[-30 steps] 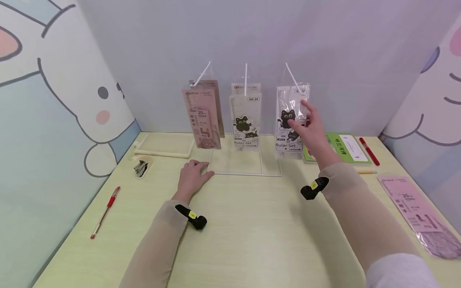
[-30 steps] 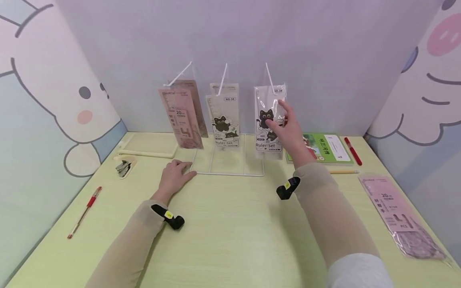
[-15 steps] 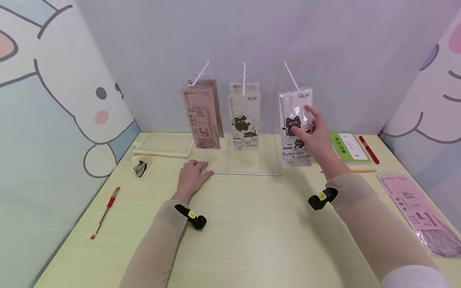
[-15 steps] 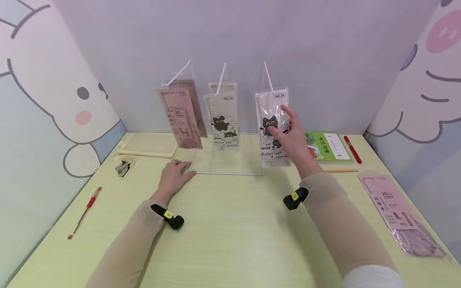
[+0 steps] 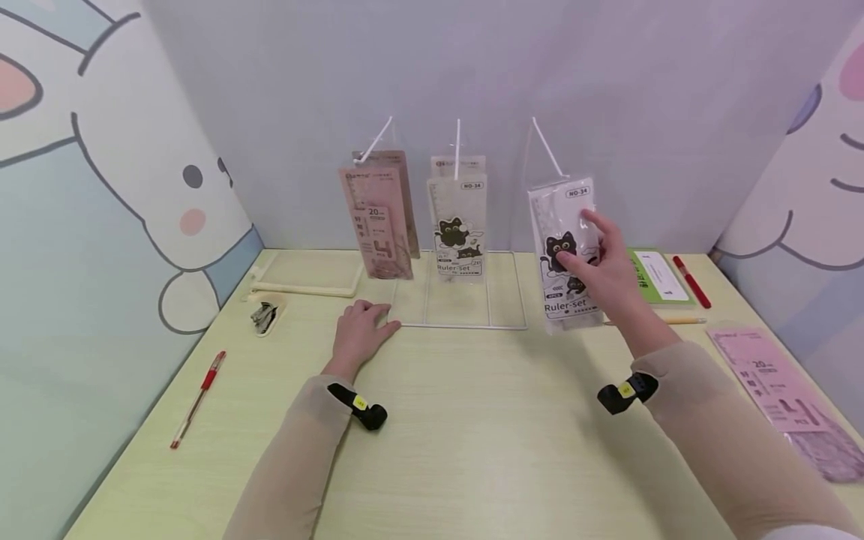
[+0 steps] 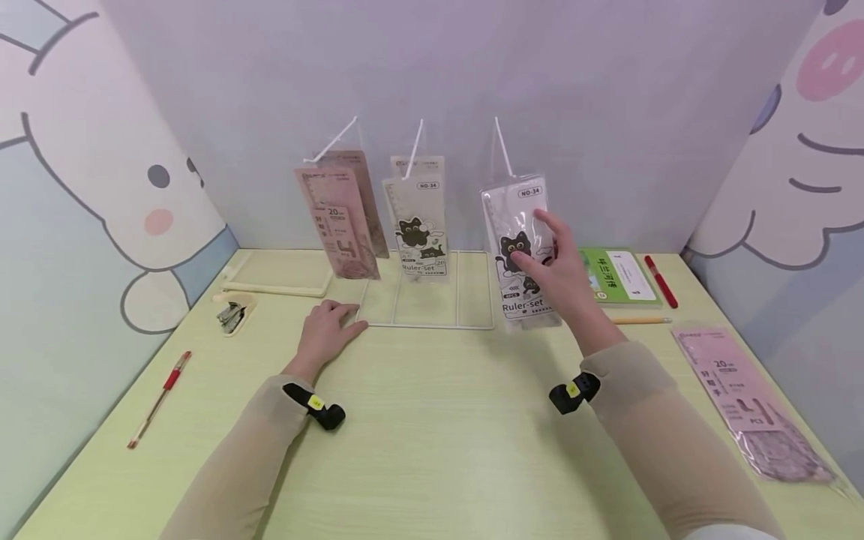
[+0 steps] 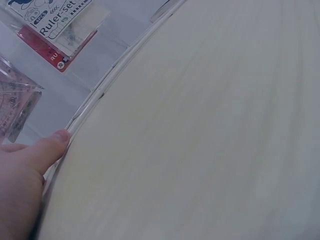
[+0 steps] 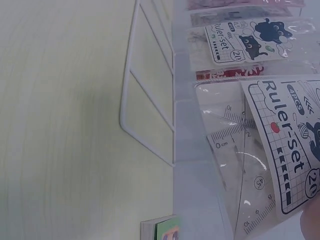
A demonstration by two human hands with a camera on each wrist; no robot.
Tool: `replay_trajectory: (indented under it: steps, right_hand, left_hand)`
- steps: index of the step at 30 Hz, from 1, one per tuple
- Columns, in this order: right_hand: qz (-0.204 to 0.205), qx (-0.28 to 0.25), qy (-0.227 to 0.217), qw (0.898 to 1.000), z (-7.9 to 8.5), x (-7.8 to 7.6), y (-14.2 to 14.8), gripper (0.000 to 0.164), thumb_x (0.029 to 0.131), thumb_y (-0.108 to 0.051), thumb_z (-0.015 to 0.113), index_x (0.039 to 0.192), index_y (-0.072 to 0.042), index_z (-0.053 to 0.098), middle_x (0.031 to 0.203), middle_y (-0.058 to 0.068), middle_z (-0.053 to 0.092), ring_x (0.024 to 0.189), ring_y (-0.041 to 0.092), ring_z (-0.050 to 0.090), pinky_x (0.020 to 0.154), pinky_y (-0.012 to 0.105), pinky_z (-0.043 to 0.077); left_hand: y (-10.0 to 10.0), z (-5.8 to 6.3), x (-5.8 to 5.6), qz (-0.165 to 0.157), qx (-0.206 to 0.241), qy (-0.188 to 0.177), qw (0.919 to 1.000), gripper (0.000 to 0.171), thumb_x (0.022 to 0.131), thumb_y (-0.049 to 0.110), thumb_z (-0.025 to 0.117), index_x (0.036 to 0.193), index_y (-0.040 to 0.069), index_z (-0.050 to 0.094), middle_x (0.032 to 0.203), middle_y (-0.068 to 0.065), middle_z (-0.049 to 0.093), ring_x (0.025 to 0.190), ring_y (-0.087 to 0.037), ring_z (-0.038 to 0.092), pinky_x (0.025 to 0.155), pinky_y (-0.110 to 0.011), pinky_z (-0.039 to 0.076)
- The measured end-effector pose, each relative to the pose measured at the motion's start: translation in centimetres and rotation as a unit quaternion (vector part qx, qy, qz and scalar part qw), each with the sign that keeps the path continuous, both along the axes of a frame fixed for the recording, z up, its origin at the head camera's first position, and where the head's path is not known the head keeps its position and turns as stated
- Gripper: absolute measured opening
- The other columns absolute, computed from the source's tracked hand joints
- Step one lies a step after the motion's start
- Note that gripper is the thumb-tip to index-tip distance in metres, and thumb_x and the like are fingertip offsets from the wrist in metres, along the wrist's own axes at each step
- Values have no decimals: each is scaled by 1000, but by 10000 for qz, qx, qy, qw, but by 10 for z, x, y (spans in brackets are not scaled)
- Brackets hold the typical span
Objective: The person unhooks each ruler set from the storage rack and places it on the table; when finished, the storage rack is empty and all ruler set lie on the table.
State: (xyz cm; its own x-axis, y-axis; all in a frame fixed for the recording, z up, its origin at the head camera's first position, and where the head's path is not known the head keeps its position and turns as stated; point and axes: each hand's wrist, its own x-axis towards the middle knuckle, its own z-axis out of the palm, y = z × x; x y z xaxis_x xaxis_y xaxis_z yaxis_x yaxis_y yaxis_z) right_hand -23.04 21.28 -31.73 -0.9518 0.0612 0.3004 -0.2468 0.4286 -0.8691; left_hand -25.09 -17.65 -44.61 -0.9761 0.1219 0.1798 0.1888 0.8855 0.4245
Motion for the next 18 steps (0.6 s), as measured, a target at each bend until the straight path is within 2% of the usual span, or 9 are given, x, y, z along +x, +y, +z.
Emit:
replay_trajectory:
  steps: [7,18]
  right_hand:
    - [79,139,-54,9999,4,13,6,71,88,-26,67,144,-40,25,117,13,46,84,12,58,62,29,52]
    - [131,332,60,9993,8,21,8,72,88,-22,66,145,-36,25,110,15,48,81,8,59,61,27,52]
  left_hand:
    - [1,0,0,-29,-15,0,10000,50,87,49,60,124,14,61,119,-16,51,106,-32,45,89,-49,34]
    - [0,-3,0,-15,38,199,9998,50,87,48,61,122,12,63,116,-16,51,103,-32,46,87,-48,34]
